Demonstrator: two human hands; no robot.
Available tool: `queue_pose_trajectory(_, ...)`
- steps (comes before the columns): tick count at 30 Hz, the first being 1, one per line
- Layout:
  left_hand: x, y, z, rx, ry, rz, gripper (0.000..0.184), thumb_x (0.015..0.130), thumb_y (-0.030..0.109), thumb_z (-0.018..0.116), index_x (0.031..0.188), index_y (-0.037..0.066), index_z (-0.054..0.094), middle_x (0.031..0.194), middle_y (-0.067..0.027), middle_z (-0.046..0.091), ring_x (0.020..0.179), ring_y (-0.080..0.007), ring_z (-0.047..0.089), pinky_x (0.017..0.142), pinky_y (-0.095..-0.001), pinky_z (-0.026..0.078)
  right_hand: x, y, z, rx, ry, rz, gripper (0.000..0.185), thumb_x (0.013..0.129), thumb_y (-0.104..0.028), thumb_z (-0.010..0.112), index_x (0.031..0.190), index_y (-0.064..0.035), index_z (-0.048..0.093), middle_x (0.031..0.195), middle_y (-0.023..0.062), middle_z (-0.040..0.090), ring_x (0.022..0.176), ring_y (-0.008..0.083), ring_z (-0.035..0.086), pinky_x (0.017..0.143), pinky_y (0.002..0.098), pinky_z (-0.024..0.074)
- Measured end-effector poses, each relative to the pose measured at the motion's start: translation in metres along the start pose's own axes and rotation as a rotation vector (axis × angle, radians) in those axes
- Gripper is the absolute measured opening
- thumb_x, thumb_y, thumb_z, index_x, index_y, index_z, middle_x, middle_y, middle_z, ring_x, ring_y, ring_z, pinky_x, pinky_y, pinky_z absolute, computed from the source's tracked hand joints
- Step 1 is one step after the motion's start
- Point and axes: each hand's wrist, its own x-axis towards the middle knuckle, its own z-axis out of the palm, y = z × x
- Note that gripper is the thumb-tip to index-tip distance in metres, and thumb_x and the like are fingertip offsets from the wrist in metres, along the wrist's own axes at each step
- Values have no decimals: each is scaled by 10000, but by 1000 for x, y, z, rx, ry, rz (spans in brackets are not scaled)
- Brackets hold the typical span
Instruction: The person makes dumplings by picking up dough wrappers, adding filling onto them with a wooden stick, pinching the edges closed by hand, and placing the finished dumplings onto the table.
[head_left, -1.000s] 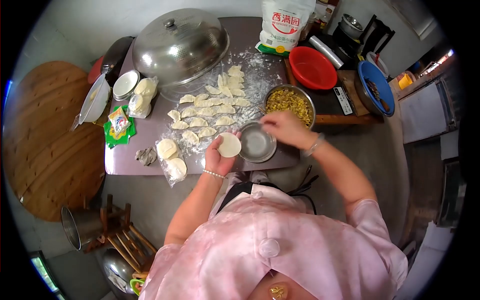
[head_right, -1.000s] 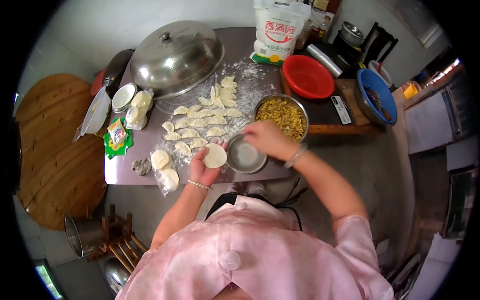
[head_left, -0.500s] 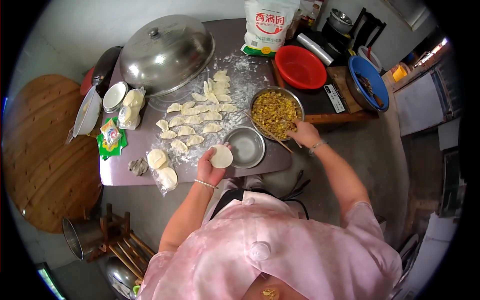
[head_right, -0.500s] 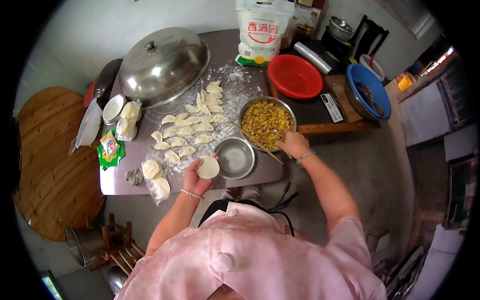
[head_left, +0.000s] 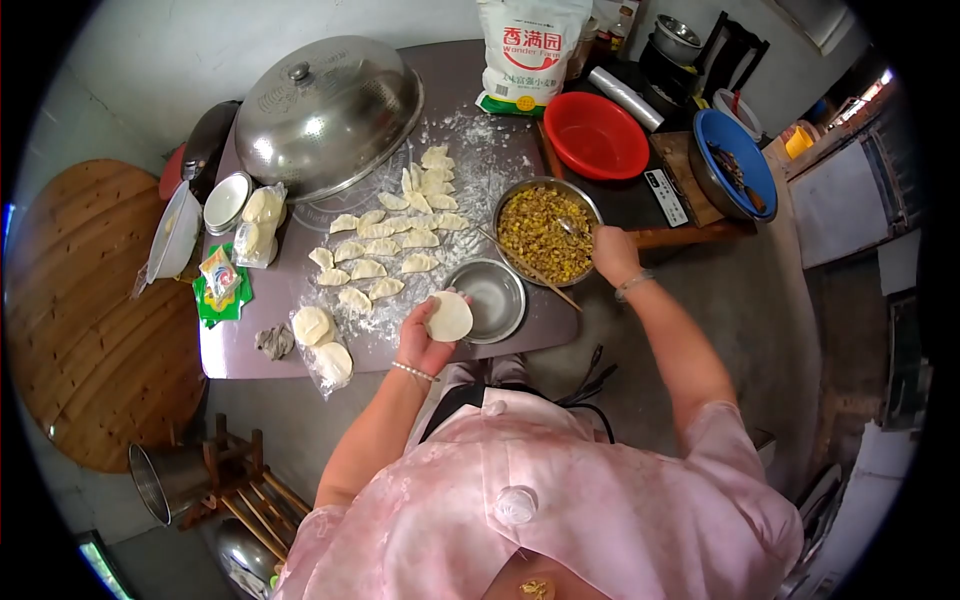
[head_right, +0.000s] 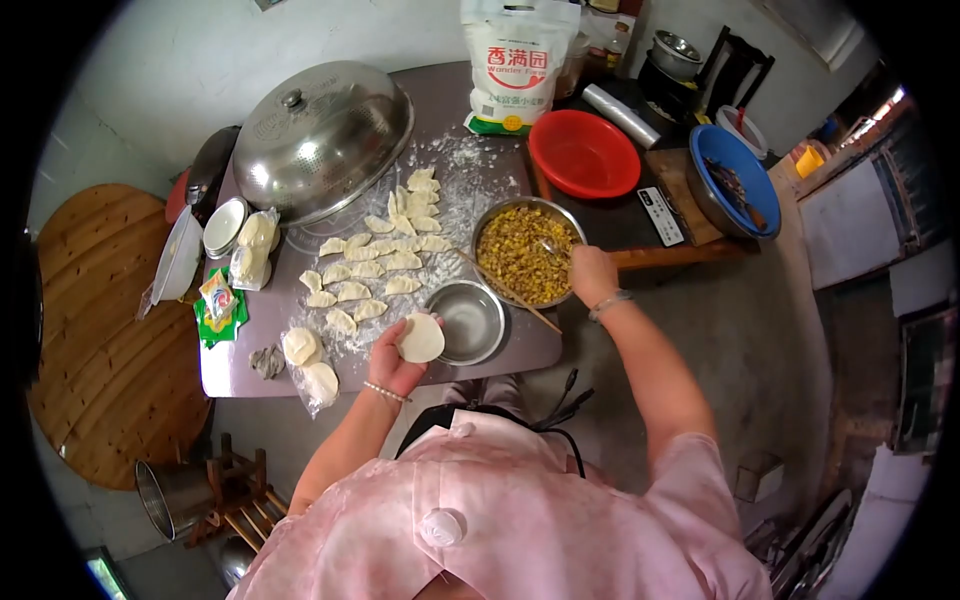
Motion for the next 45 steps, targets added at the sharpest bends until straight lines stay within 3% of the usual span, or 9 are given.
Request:
queue_pose_trajectory(7,-4,-2,7,-80,-78,-32,431,911,271,445,1192,-55,447,1194,-206,527,1149,-337,491,1004,-403,387,-6,-14,32,127,-21,-25,97,720,-1,562,658,55,612,725,239,606,699,379,598,629,420,488)
queue_pose_trajectory(10,-5,-3,7,-92,-120,-53,471,915,314,444,1211,-52,434,1221,-201,512,1173,-336,471,1016,-402,375,-5,-8,39,404,-49,24,149,746,-2,532,617,51,585,630,202,592,567,318,575,515,397,453)
queue_pose_trajectory(13,-1,-6,10,-93,-140,-65,520,918,335,430,1262,-53,389,1283,-211,460,1206,-347,436,1040,-411,343,-12,-18,30,875,-276,430,120,775,-11,527,666,7,574,557,102,530,460,195,488,399,324,344)
queue_pose_trajectory(16,1,-9,14,-85,-151,-66,547,917,342,431,1289,-53,364,1309,-215,437,1221,-352,420,1052,-414,326,-12,-22,37,1122,-349,554,121,823,-30,533,711,-9,574,564,37,464,439,96,390,376,251,265)
queue_pose_trajectory(19,2,-9,19,-67,-159,-65,557,916,348,437,1294,-53,357,1310,-213,437,1223,-351,419,1052,-413,326,-8,-13,40,1416,-423,658,100,821,-62,577,734,-22,548,566,41,456,409,116,344,368,267,236)
queue_pose_trajectory(33,56,-32,72,-36,-176,-51,589,930,426,399,1263,-59,376,1299,-248,431,1197,-370,438,1039,-442,334,-15,7,-10,1442,-282,601,76,832,-69,578,832,2,553,613,18,454,417,72,320,376,238,228)
queue_pose_trajectory(38,94,-48,91,-13,-102,-35,583,936,482,354,1224,-19,433,1193,-200,517,1127,-332,492,995,-416,380,-24,-4,-38,1449,-267,527,92,842,-78,568,875,8,562,610,10,461,406,58,326,357,222,234)
queue_pose_trajectory(42,118,-65,101,-44,-47,-29,573,943,496,299,1223,18,445,1207,-181,516,1125,-323,490,984,-434,375,-32,-21,-53,1436,-272,442,119,856,-97,546,879,12,589,600,21,488,387,66,348,335,234,252)
queue_pose_trajectory(45,116,-73,115,-20,-174,-51,523,960,458,280,1207,30,452,1216,-151,513,1134,-314,479,980,-431,374,-37,-37,-50,1192,-208,375,140,864,-109,543,815,5,610,590,8,505,405,60,408,332,238,280)
